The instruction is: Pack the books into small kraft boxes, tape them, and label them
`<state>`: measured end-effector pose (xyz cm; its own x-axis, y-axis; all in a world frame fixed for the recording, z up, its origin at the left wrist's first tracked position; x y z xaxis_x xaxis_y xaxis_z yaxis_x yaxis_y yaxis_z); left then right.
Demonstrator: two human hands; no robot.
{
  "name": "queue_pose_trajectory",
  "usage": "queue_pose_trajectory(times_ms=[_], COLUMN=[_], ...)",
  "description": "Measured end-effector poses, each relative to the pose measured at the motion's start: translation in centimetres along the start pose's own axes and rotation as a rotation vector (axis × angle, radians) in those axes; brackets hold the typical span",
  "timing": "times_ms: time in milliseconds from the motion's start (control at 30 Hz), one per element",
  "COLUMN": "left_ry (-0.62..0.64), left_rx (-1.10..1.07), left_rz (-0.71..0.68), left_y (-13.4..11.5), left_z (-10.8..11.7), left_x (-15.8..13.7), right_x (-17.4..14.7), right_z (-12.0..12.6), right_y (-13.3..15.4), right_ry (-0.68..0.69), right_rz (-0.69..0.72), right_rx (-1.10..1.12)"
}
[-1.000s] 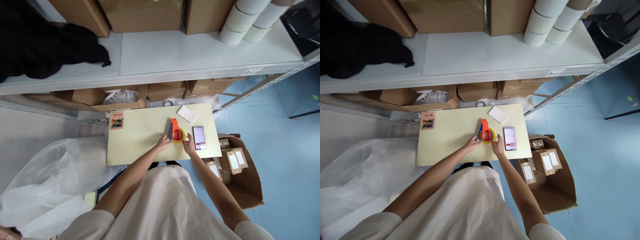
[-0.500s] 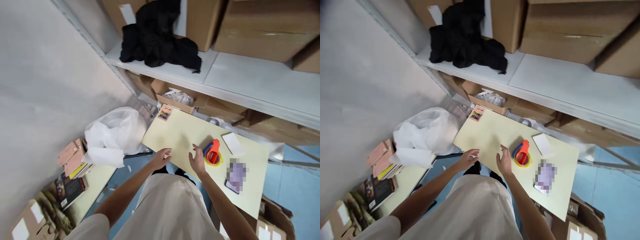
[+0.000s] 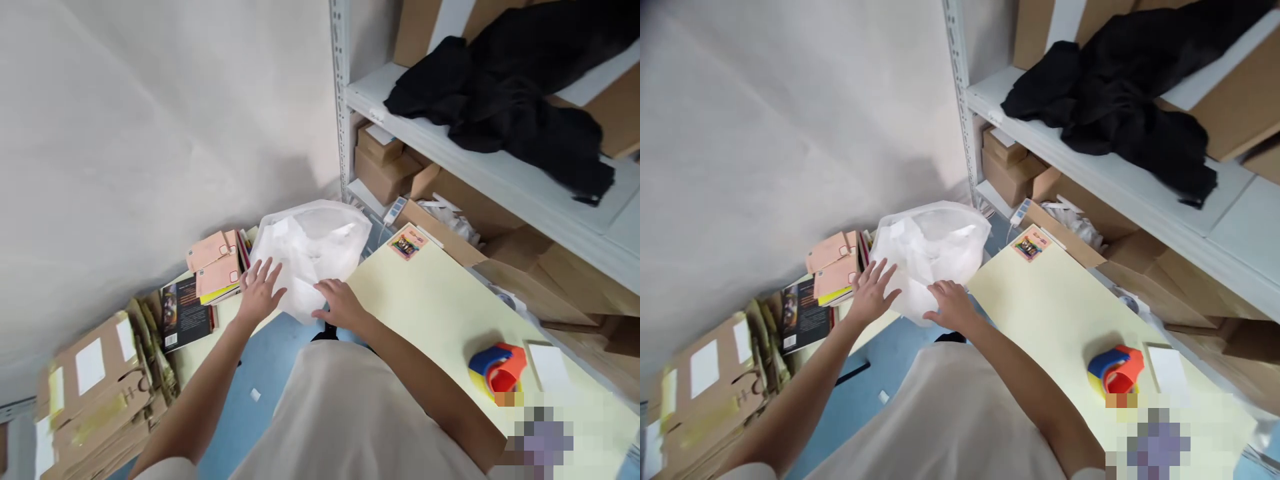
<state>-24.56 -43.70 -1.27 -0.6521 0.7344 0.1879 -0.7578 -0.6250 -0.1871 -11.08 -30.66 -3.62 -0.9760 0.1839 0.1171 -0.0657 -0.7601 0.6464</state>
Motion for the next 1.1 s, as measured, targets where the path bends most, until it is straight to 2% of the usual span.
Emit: queue_pose_trajectory(times_ms=[133, 233, 300, 367, 433, 500, 633, 733, 833, 1000, 1100], left_ry=[0.171, 0.221, 0.205, 0.192, 0.226, 0.316, 0.467, 0.45, 0.35, 0.362, 0.222], left_rx=[-0.099, -0.192, -0.27, -0.394, -0.541, -0.645, -0.675, -0.676, -0.641, -0.514, -0.482], left_rz=[-0.201, -0.219, -0.188, -0.171, -0.175, -0.198, -0.235, -0.285, -0.349, -0.443, -0.382], left_y=[2.2, 2.7, 3.1, 3.4, 3.5, 3.2, 2.0, 0.8, 0.0, -0.7, -0.4], left_z=[-1.8, -1.9, -1.1, 0.1, 1.2, 1.8, 2.1, 2.6, 3.7, 4.8, 7.0], left_x=[4.0, 6.3, 7.7, 9.2, 10.5, 11.5, 12.7, 13.7, 15.1, 17.4, 19.6], right_x=[5.3, 7.8, 8.9, 9.8, 10.5, 10.7, 8.7, 5.9, 2.5, -1.7, -3.7], right_z=[-3.3, -3.4, -1.9, 0.8, 4.2, 8.3, 16.0, 19.5, 22.0, 23.9, 24.9], right_y=[2.5, 2.5, 1.9, 1.4, 1.2, 0.8, -0.2, -0.3, -0.5, -1.1, -1.8], right_ry=[0.018, 0.023, 0.012, 0.001, -0.024, -0.12, -0.364, -0.396, -0.449, -0.555, -0.672], right_rz=[-0.056, -0.158, -0.234, -0.242, -0.18, -0.171, -0.272, -0.353, -0.422, -0.491, -0.543], right_rx=[-0.119, -0.203, -0.211, -0.15, -0.023, 0.108, 0.262, 0.309, 0.312, 0.226, 0.136])
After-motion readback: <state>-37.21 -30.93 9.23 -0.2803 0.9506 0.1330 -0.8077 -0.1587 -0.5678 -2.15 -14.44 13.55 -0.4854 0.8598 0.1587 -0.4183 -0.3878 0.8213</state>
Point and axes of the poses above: each hand's wrist, its own x-axis towards the middle knuckle, its own z-axis out of the back of the hand, y = z × x, the point moved 7 cm from there along x, towards the middle knuckle, and after that the axes turned 7 degrees about -y, right-handed, at the moved point
